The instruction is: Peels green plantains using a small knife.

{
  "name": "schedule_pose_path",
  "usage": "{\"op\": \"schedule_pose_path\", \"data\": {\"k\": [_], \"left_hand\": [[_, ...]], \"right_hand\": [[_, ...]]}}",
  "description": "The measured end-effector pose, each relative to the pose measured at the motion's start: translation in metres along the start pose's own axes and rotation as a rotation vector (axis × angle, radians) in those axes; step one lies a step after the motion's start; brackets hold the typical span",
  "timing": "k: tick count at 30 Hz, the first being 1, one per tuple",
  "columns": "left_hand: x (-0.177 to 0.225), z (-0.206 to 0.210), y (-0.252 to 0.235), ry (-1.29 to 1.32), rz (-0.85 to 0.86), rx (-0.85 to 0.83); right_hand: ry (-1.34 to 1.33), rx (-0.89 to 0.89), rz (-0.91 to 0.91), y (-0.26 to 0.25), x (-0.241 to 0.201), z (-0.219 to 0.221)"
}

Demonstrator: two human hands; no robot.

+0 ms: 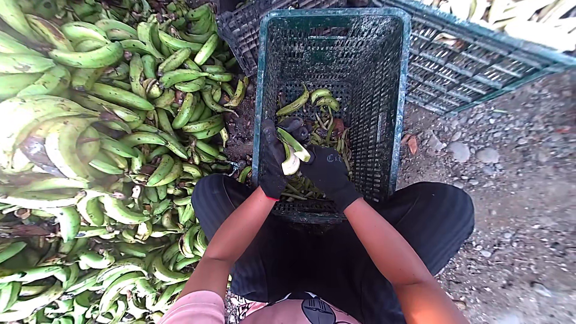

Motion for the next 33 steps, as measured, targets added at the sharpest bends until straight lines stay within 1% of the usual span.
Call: {"op": "schedule_pose_path", "data": {"k": [2, 3, 4, 7, 9, 11, 13, 16, 18, 19, 20, 22, 24, 25, 27, 28, 30, 31, 33], "left_hand": [[-0.002, 0.002, 0.001, -0.065, 0.018, -0.083], [-0.006, 0.005, 0.002, -0.06, 0.001, -0.157], [-0.008, 0.006, 0.002, -0.049, -0.012, -0.198], [-0.01, 0.008, 0.003, -0.007, -0.051, -0.134], [-0.012, 0.011, 0.002, 0.081, -0.101, -0.106], [-0.017, 0.01, 0.001, 0.09, -0.141, -0.094], [-0.022, 0.007, 0.003, 0.099, -0.14, -0.109], [-0.039, 0.004, 0.009, 0.295, -0.165, -0.029], [-0.057, -0.001, 0.016, 0.489, -0.208, -0.013], [-0.068, -0.002, 0.021, 0.615, -0.242, -0.024], [-0.077, -0.002, 0.026, 0.692, -0.293, 0.002], [-0.093, -0.004, 0.038, 0.78, -0.375, -0.035], [-0.108, -0.012, 0.043, 0.831, -0.403, -0.012], [-0.114, -0.018, 0.044, 0.813, -0.404, 0.027], [-0.12, -0.032, 0.045, 0.741, -0.372, 0.183], [-0.121, -0.039, 0.042, 0.709, -0.347, 0.276], [-0.123, -0.048, 0.036, 0.739, -0.335, 0.429], [-0.121, -0.049, 0.035, 0.723, -0.348, 0.496], [-0.121, -0.053, 0.039, 0.701, -0.377, 0.622]], "right_hand": [[-0.058, 0.028, -0.018, -0.001, 0.004, -0.002], [-0.099, 0.051, -0.031, -0.002, 0.006, -0.004], [-0.112, 0.055, -0.029, -0.002, 0.007, -0.006], [-0.042, 0.008, 0.001, 0.0, 0.004, -0.014], [0.0, -0.018, 0.001, -0.002, 0.004, -0.017], [-0.023, -0.058, -0.007, -0.003, 0.007, -0.019], [-0.059, -0.093, -0.019, -0.006, 0.015, -0.017], [-0.024, -0.139, -0.011, -0.005, 0.022, -0.017], [0.049, -0.159, 0.008, 0.001, 0.024, -0.018], [0.101, -0.173, 0.021, 0.006, 0.024, -0.019], [0.147, -0.19, 0.028, 0.012, 0.025, -0.021], [0.206, -0.235, 0.022, 0.021, 0.028, -0.022], [0.206, -0.288, 0.019, 0.026, 0.031, -0.021], [0.195, -0.297, 0.012, 0.027, 0.033, -0.021], [0.148, -0.305, -0.006, 0.03, 0.034, -0.023], [0.102, -0.322, -0.022, 0.032, 0.035, -0.025], [-0.043, -0.345, -0.056, 0.037, 0.041, -0.037], [-0.145, -0.319, -0.066, 0.039, 0.045, -0.046], [-0.422, -0.185, -0.077, 0.042, 0.061, -0.067]]}}
Point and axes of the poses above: each hand's wrist, its own y-axis away from the middle knuckle, its own z-axis out of the palm, x = y × z, the point moved 7 cm from there along -y, towards the middle knuckle, and after that the axes turned 2 degrees about -z, right-handed, at the moved point
